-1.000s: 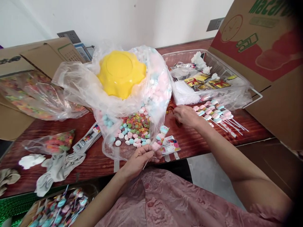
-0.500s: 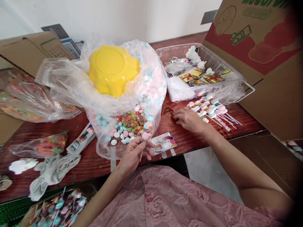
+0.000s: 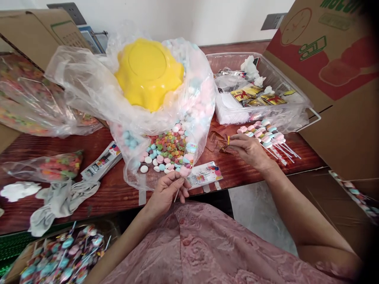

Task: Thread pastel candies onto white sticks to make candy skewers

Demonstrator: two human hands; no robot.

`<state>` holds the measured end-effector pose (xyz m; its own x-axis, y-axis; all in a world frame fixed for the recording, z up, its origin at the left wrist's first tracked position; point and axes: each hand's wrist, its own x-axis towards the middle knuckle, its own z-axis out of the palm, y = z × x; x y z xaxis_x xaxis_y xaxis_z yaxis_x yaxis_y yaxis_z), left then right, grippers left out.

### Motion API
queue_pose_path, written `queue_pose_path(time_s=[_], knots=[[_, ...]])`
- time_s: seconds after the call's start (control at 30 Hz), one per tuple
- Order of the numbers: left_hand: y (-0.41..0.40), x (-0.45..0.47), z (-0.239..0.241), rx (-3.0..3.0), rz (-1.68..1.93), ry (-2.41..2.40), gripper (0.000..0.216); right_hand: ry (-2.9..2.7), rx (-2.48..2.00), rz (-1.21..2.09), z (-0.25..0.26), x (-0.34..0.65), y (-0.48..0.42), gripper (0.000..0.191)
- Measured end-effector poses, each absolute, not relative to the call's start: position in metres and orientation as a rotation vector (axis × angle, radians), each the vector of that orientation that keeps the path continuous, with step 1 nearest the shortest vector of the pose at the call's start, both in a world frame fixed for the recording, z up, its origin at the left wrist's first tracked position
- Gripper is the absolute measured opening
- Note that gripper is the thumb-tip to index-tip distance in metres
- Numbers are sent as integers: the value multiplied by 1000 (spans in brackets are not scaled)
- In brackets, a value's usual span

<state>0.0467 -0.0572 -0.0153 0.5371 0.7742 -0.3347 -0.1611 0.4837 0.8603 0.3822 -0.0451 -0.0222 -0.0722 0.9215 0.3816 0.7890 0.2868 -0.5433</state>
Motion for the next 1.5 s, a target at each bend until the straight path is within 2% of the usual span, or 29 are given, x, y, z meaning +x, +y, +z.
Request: queue_pose_path(time_s=[0.23, 0.4, 0.53, 0.7, 1.0, 1.13, 1.2, 1.37, 1.5], knots=[[-50, 49, -18, 985, 648, 900, 33, -1481, -1529, 571, -38, 362, -67, 11], [-38, 59, -18, 1071, 687, 934, 28, -1160, -1420, 659, -19, 322, -84, 11], [-33, 72, -20, 1161, 734, 916, 29, -1441, -1271, 606, 0, 269, -86, 20], [-33, 71, -21, 1135, 850, 865, 35, -1864, -1163, 390, -14, 224, -71, 39], [-34, 63, -33, 968, 929, 839, 40, -1949, -1197, 400, -24, 219, -60, 39], [-31, 66, -25, 950, 970, 847, 30, -1653, -1247, 390, -24, 213, -68, 28], [-31, 67, -23, 986, 999, 862, 28, -1376, -1273, 514, -27, 206, -73, 22], [-34, 66, -21, 1165, 1033, 860, 25, -920, -1172, 1124, -31, 196, -73, 18], [-35, 63, -16, 1233, 1020, 825, 26, -849, -1131, 1303, -31, 207, -66, 20]])
